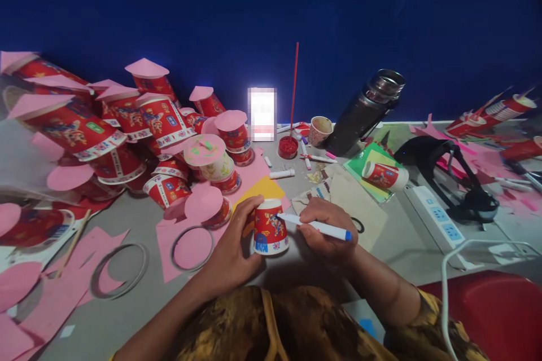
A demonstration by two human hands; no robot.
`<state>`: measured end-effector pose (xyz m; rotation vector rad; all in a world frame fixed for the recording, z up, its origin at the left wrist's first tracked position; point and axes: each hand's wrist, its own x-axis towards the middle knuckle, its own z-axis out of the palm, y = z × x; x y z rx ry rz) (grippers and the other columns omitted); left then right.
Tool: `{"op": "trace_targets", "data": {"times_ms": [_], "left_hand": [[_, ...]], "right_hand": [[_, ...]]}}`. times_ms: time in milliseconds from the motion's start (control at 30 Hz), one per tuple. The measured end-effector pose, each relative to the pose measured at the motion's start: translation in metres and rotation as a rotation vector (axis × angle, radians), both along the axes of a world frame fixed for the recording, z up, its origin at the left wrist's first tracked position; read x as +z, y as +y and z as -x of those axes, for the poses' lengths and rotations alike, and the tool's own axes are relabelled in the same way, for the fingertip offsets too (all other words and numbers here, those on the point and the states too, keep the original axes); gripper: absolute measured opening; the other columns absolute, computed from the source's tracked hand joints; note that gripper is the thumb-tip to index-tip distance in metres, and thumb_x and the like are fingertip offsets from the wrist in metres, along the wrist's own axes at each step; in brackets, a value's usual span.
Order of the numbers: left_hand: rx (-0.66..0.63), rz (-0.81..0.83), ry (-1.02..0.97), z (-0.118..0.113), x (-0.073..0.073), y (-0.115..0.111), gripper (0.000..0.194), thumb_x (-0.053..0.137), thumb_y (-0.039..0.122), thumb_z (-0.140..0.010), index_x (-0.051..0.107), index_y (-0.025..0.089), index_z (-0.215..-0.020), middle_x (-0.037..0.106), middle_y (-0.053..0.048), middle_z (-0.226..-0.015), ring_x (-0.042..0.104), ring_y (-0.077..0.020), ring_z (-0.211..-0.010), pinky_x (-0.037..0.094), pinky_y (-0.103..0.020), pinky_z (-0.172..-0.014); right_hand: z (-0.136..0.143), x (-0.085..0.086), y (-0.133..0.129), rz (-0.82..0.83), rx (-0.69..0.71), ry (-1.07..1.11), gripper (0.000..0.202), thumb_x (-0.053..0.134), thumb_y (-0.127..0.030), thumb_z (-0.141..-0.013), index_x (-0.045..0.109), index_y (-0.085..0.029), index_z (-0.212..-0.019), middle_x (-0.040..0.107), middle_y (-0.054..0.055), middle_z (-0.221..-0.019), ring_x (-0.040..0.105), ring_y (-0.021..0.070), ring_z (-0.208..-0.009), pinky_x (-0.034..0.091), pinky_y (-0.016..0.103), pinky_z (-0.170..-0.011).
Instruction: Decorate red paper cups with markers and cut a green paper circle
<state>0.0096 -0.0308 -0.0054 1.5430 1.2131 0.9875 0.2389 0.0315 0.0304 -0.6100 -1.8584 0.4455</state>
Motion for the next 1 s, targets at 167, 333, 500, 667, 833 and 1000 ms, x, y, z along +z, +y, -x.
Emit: {"op": "trace_targets", "data": {"times_ms": [167, 333, 500, 667, 833, 1000], "left_hand": [[-0.029, -0.003, 0.006, 0.0011, 0.0031, -0.0013, 0.09, 0.068, 0.007, -0.076, 0.04, 0.03, -0.158, 0.04, -0.013, -0.166, 0.04, -0.0371, -0.159, 0.036, -0.057, -0.131], [-0.021, -0.027, 0.022, 0.0005, 0.0036, -0.0021, 0.091, 0.068, 0.006, -0.076, 0.038, 0.03, -0.159, 0.038, -0.012, -0.167, 0.04, -0.0366, -0.158, 0.035, -0.057, -0.132], [-0.005, -0.023, 0.021, -0.0012, 0.0043, -0.0032, 0.091, 0.069, 0.006, -0.077, 0.038, 0.029, -0.159, 0.038, -0.013, -0.167, 0.042, -0.0362, -0.157, 0.038, -0.055, -0.131], [-0.022, -0.033, 0.014, -0.0015, 0.0031, -0.0039, 0.093, 0.067, 0.004, -0.074, 0.039, 0.031, -0.159, 0.038, -0.011, -0.167, 0.043, -0.0365, -0.156, 0.041, -0.056, -0.129], [-0.02, -0.074, 0.044, -0.0013, 0.0009, -0.0034, 0.093, 0.066, 0.003, -0.075, 0.039, 0.033, -0.159, 0.039, -0.01, -0.165, 0.044, -0.0354, -0.156, 0.043, -0.055, -0.128], [-0.008, -0.065, 0.023, -0.0026, 0.0001, -0.0032, 0.093, 0.065, 0.002, -0.075, 0.039, 0.033, -0.158, 0.039, -0.011, -0.165, 0.043, -0.0355, -0.156, 0.046, -0.055, -0.126]], "right_hand": [[0.0004, 0.0013, -0.0008, -0.014, -0.022, -0.038, 0.012, 0.065, -0.013, -0.092, 0.068, -0.024, -0.09, 0.073, 0.002, -0.068, 0.067, 0.0184, -0.057, 0.051, 0.031, -0.054], [0.0015, 0.0043, 0.0, -0.028, 0.01, -0.05, 0.013, 0.065, -0.012, -0.091, 0.067, -0.024, -0.088, 0.073, 0.001, -0.066, 0.067, 0.0183, -0.055, 0.052, 0.031, -0.054], [0.0001, 0.0072, -0.0027, -0.005, 0.069, -0.057, 0.012, 0.064, -0.012, -0.091, 0.067, -0.024, -0.087, 0.072, 0.001, -0.066, 0.066, 0.0183, -0.055, 0.052, 0.031, -0.054], [0.0, 0.0033, -0.0037, -0.002, 0.075, -0.034, 0.01, 0.065, -0.014, -0.092, 0.069, -0.022, -0.089, 0.075, 0.004, -0.07, 0.068, 0.0197, -0.059, 0.054, 0.032, -0.057], [0.0009, 0.0016, -0.0017, -0.031, 0.068, -0.066, 0.011, 0.065, -0.012, -0.091, 0.069, -0.022, -0.087, 0.074, 0.002, -0.069, 0.068, 0.018, -0.058, 0.053, 0.031, -0.057], [-0.0002, 0.0041, -0.0008, -0.046, 0.014, -0.035, 0.013, 0.062, -0.012, -0.091, 0.066, -0.023, -0.087, 0.072, 0.001, -0.066, 0.065, 0.0172, -0.055, 0.051, 0.03, -0.055]]}}
